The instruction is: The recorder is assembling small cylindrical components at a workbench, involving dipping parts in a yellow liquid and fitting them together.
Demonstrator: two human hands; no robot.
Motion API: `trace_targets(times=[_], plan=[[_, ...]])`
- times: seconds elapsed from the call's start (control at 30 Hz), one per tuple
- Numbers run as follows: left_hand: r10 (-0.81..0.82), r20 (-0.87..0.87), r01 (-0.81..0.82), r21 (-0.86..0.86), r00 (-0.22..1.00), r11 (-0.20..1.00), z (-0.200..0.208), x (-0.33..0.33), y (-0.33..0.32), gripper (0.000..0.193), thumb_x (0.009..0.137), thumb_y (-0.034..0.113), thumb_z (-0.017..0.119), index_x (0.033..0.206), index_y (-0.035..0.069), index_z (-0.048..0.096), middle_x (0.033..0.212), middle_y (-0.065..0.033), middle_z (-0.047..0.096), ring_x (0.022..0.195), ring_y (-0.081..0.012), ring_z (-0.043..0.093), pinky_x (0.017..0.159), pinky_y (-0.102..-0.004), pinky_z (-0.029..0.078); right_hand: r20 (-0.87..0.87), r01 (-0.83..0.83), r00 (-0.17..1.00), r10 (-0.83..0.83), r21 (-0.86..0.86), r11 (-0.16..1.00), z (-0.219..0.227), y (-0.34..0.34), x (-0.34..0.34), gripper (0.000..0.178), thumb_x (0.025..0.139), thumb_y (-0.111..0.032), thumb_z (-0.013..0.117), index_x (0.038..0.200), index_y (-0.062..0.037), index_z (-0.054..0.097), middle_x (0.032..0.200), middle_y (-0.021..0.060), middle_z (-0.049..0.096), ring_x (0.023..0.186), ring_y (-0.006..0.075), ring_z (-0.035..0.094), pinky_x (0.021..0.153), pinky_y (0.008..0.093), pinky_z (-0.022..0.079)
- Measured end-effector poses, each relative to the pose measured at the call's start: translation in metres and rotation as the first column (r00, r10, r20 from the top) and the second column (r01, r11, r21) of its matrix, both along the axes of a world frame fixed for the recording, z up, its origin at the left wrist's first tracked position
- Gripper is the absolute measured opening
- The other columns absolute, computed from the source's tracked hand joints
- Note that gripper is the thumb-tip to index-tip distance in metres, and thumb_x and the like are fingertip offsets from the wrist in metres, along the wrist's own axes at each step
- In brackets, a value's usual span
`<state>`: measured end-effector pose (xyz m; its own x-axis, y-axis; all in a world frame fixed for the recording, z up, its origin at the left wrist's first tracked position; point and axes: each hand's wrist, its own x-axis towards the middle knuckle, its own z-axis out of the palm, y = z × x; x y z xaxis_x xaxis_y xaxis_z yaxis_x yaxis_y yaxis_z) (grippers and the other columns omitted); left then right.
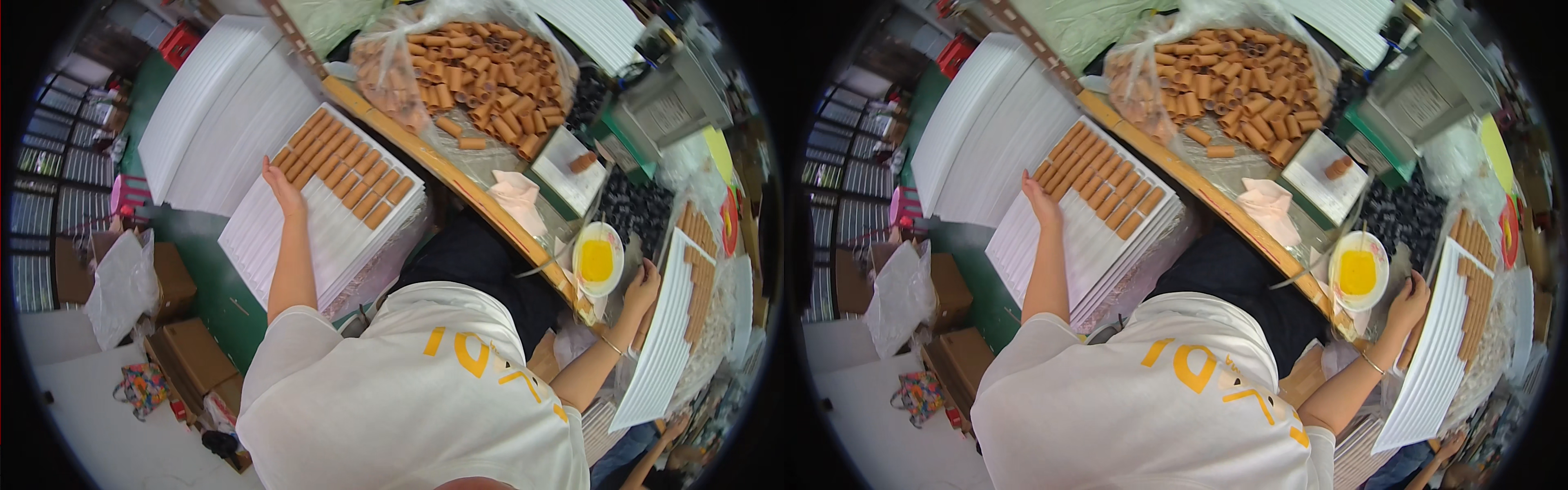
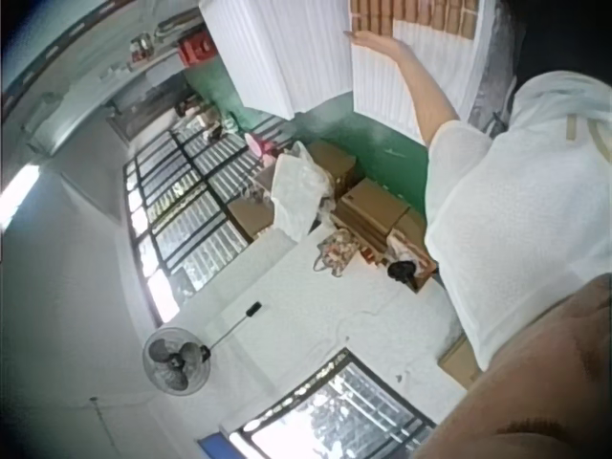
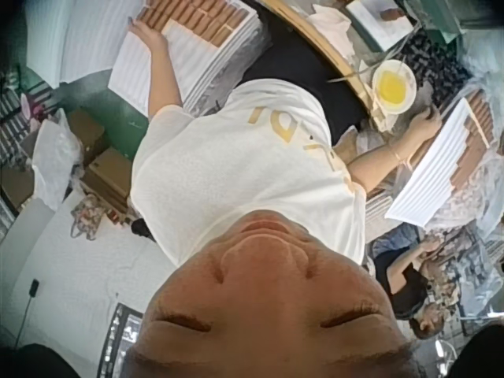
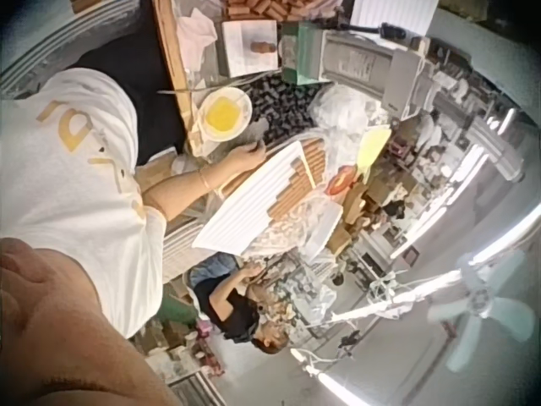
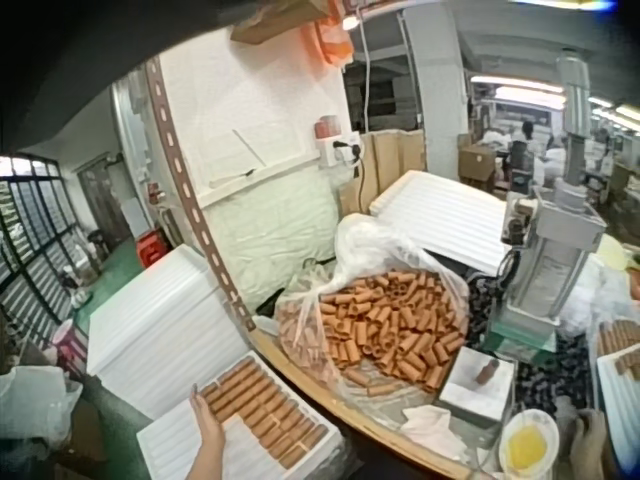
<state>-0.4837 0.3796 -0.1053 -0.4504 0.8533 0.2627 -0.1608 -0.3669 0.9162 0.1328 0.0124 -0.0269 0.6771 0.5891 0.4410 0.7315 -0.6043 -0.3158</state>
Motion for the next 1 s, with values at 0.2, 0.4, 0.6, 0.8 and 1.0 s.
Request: trace_targets(times=[0.2, 0.4, 0.6, 0.8, 1.0], plan=[[0.030, -0.884, 0.188, 0.132, 0.467, 0.973, 0.100, 0.097, -0.035, 0.031, 0.080, 0.007, 0.064, 0.110, 0.001, 0.056, 0.119, -0.0149, 0.053, 0.116, -0.0268, 0.045, 0.099, -0.0346, 0.034, -0.372, 0.157, 0.928, 0.019, 0.435, 0.887, 0.023, -0.017, -0.057, 0.012, 0.086, -0.006, 0.061, 0.097, -0.0008, 0.057, 0.092, 0.0063, 0.059, 0.081, 0.0093, 0.054, 0.073, 0.0212, 0.044], [-0.064, -0.995, 0.693, 0.011, 0.082, 0.721, 0.131, 0.231, -0.021, 0.023, 0.065, 0.000, 0.063, 0.088, 0.006, 0.063, 0.097, -0.0093, 0.058, 0.097, -0.0282, 0.052, 0.083, -0.0370, 0.043, -0.489, 0.138, 0.838, 0.243, 0.620, 0.772, 0.039, -0.023, -0.082, 0.012, 0.082, 0.000, 0.064, 0.084, -0.0051, 0.054, 0.089, 0.0052, 0.061, 0.078, 0.0083, 0.055, 0.072, 0.0210, 0.046], [-0.048, -0.990, 0.658, -0.122, -0.130, 0.743, 0.135, 0.246, -0.018, 0.020, 0.061, 0.001, 0.065, 0.081, 0.003, 0.062, 0.087, -0.0115, 0.058, 0.090, -0.0316, 0.050, 0.078, -0.0382, 0.042, -0.391, -0.094, 0.880, 0.270, 0.413, 0.906, 0.058, 0.008, -0.115, 0.010, 0.076, 0.004, 0.066, 0.085, 0.0008, 0.061, 0.094, 0.0108, 0.066, 0.080, 0.0123, 0.061, 0.074, 0.0231, 0.048], [-0.988, 0.030, 0.953, -0.273, 0.149, 0.135, 0.135, 0.299, -0.085, 0.022, 0.086, 0.006, 0.059, 0.108, 0.003, 0.056, 0.103, -0.0055, 0.058, 0.089, -0.0149, 0.054, 0.078, -0.0255, 0.044, -0.018, -0.318, 0.946, 0.323, 0.125, 0.940, 0.055, 0.033, -0.113, 0.013, 0.069, -0.003, 0.070, 0.081, -0.0054, 0.064, 0.105, 0.0100, 0.062, 0.099, 0.0283, 0.056, 0.083, 0.0378, 0.041], [-0.443, 0.874, 0.938, 0.040, -0.201, -0.345, 0.112, 0.369, -0.145, 0.027, 0.092, 0.016, 0.055, 0.116, 0.004, 0.053, 0.108, -0.0055, 0.057, 0.094, -0.0111, 0.054, 0.074, -0.0206, 0.046, -0.040, -0.255, 0.963, 0.267, 0.186, 0.949, 0.059, 0.033, -0.117, 0.012, 0.067, -0.006, 0.072, 0.077, -0.0077, 0.066, 0.109, 0.0080, 0.060, 0.104, 0.0276, 0.052, 0.087, 0.0389, 0.037]])
